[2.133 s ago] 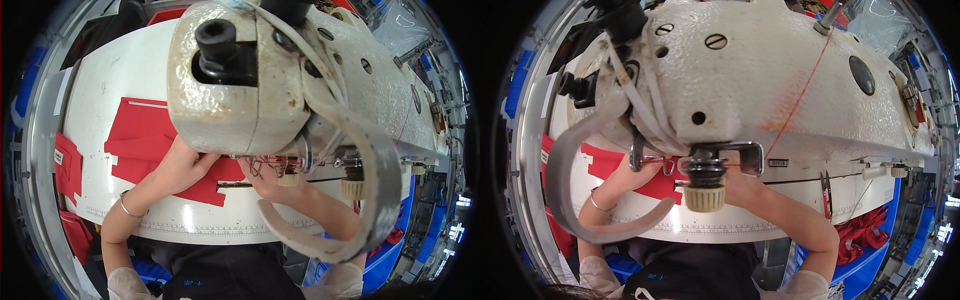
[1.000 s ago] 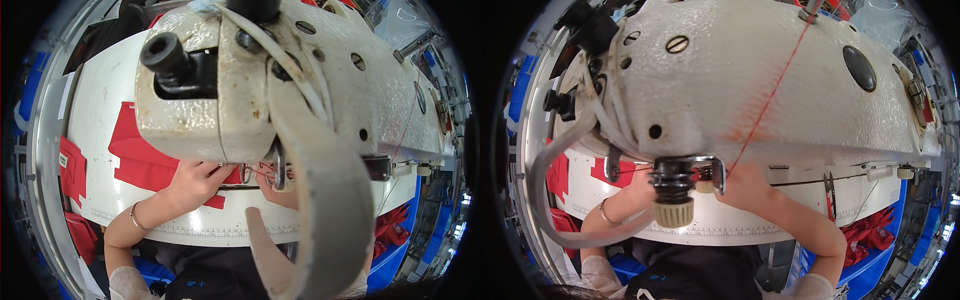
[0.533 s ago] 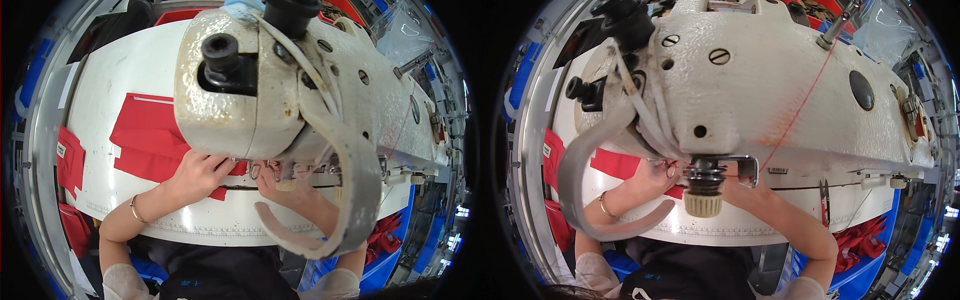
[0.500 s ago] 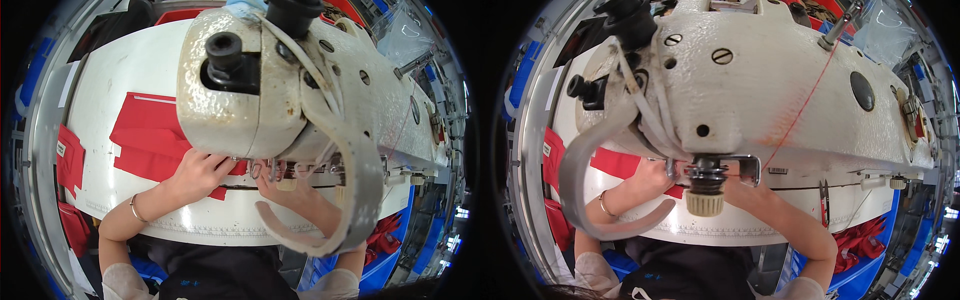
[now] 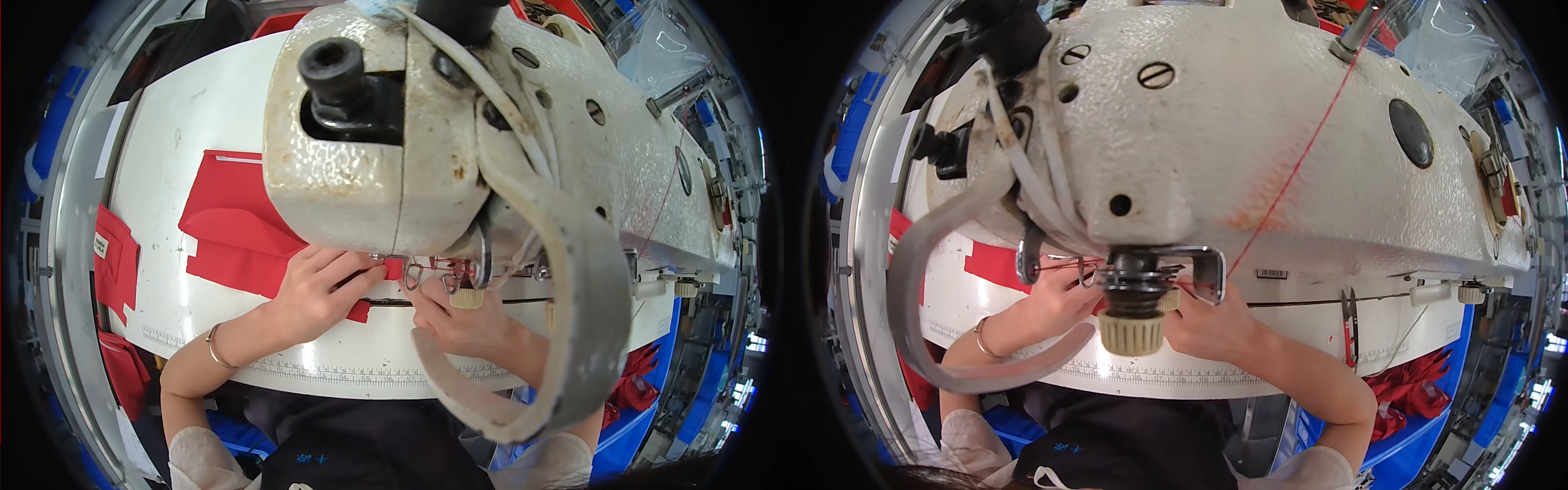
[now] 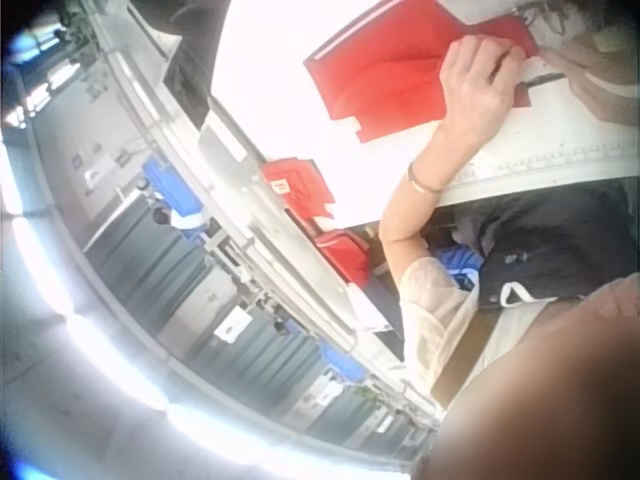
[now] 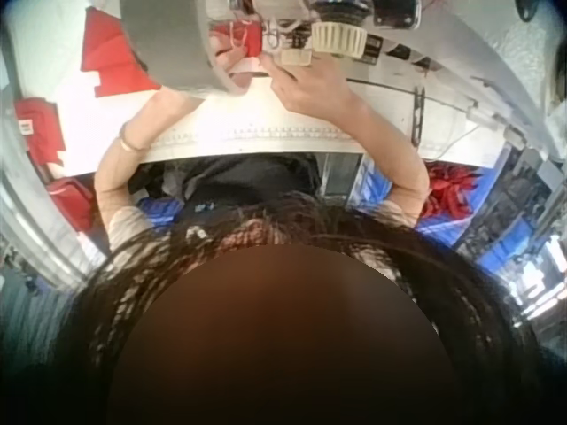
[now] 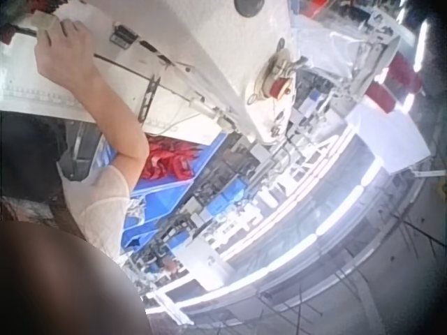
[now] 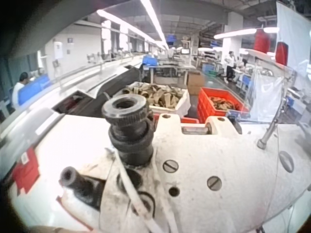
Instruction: Sewing brand labels and white straps onto red fabric pieces using an industrial sewing machine.
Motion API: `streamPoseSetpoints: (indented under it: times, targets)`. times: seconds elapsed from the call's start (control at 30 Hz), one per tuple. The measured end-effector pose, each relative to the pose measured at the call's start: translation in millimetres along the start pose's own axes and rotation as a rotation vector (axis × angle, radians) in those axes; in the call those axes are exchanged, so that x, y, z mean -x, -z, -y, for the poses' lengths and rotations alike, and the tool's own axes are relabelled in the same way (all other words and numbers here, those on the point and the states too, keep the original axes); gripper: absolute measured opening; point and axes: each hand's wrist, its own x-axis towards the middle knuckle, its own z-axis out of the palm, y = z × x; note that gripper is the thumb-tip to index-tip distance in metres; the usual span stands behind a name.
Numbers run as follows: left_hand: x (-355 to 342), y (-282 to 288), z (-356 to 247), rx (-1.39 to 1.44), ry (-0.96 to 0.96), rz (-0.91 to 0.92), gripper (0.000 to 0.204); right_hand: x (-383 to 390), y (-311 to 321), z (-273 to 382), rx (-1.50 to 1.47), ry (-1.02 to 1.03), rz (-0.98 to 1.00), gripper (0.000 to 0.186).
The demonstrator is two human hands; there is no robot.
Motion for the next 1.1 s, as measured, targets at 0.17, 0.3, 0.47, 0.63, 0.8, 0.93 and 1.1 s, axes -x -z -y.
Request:
streamPoseSetpoints:
  times: [0.17, 0.3, 0.47, 0.63, 0.8, 0.93, 1.1]
  targets:
    - [-3.1, 7.0, -1.4, 0.003, -0.025, 0.021, 0.031, -7.6, 4.9, -1.5, 0.021, 0.03, -0.017, 0.044]
    - [-6.4, 11.4, -1.0, -0.044, -0.096, 0.05, 0.034, -16.8, 10.1, -2.0, -0.033, 0.054, -0.109, 0.051]
    - [-3.8, 15.8, 5.1, 0.048, -0.124, 0.136, 0.038, -27.0, 14.0, -1.4, -0.092, 0.045, -0.072, 0.055]
    - [-1.1, 12.6, 15.4, 0.053, -0.123, 0.128, 0.039, -18.3, 5.5, -1.5, -0.498, -0.233, 0.161, 0.038]
    - [-11.8, 8.9, 30.1, 0.05, -0.119, 0.092, 0.036, -16.8, 6.1, -9.3, 0.28, 0.004, 0.072, 0.032]
    - [-21.9, 10.8, 35.2, 0.044, -0.065, 0.104, 0.037, -15.4, 3.3, -8.7, 0.423, 0.004, 0.015, 0.03]
    - [-21.0, -6.9, 50.5, -0.002, -0.153, -0.037, 0.038, -14.7, -3.5, -8.9, -0.004, -0.219, -0.072, 0.029]
